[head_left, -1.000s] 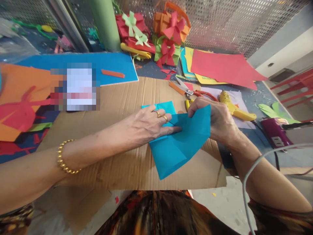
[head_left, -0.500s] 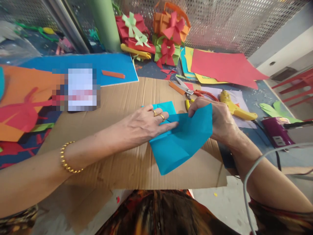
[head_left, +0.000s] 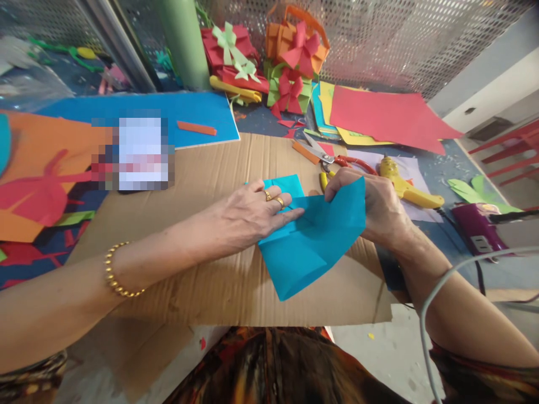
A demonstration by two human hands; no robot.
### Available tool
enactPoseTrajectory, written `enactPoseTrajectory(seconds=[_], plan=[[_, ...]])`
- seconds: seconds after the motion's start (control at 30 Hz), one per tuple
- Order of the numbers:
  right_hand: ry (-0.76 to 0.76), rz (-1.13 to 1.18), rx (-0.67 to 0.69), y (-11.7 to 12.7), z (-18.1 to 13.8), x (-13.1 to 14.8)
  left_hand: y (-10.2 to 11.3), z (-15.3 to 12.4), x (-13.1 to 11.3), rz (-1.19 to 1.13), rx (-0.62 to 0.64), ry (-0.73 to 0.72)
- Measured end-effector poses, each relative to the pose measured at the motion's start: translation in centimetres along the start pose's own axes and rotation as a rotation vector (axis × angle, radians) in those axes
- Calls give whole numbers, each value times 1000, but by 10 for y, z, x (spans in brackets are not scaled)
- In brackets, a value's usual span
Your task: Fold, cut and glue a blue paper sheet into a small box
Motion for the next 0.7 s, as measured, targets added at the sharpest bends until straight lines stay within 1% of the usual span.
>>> enactPoseTrajectory(seconds=[0.1,0.27,0.43,0.57,0.7], plan=[[-4,15,-3,0,1,1,0,0,-1,33,-4,-8],[10,17,-11,0,1,2,0,0,-1,-12,24,-17],[-1,2,-6,0,0,1,4,3,-1,-35,-37,-8],[-20,-7,-3,-1,0,-2,1,2,2,-42,-26,35],[-21,-8,-30,0,0,-3,1,-1,0,-1,-28,8]])
Point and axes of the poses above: each hand's wrist, its own z-axis towards the middle knuckle, its own y-axis out of the back of the hand, x = y × z, the point moved 8 cm from there along z, towards the middle knuckle, and after that the axes turned 13 degrees about -y, right-handed, at the moved point
